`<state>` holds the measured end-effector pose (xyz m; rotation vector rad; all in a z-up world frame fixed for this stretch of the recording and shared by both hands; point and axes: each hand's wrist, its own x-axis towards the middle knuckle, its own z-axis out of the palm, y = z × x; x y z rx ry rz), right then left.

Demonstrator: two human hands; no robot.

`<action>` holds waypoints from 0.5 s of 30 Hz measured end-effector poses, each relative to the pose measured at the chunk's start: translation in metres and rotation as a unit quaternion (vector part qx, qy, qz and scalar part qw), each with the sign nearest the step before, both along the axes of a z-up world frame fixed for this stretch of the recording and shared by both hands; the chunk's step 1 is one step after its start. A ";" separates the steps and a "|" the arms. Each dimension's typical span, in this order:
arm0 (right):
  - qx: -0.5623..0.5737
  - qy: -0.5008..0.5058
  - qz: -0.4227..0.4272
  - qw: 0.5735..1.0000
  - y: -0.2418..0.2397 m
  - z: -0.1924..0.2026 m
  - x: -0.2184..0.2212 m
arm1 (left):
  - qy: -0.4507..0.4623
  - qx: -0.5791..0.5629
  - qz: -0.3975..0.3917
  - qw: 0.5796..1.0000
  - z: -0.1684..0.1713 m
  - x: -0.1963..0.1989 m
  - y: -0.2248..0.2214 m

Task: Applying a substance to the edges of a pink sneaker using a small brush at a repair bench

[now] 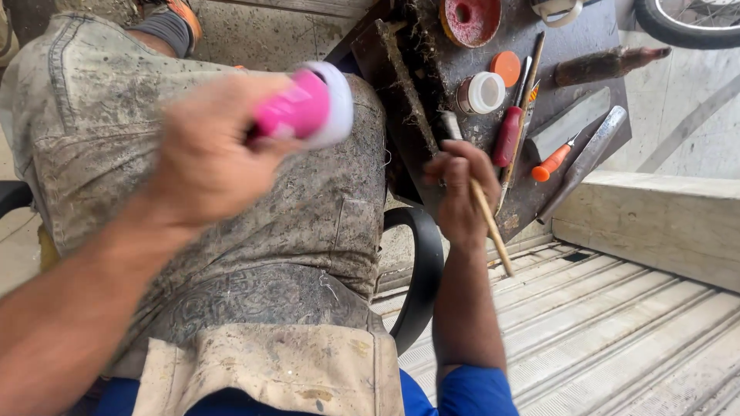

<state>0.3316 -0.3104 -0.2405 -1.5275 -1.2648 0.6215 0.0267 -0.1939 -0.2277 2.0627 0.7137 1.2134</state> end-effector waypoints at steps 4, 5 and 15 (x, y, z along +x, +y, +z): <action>-0.089 -0.107 0.175 0.975 0.033 -0.012 -0.017 | 0.084 0.021 0.090 0.992 0.020 -0.075 -0.007; -0.190 -0.134 0.210 0.950 0.045 -0.020 -0.026 | 0.087 0.003 0.100 0.991 0.022 -0.086 -0.014; 0.013 -0.337 0.247 0.908 0.143 -0.126 -0.080 | 0.113 -0.047 0.134 0.983 0.028 -0.107 -0.059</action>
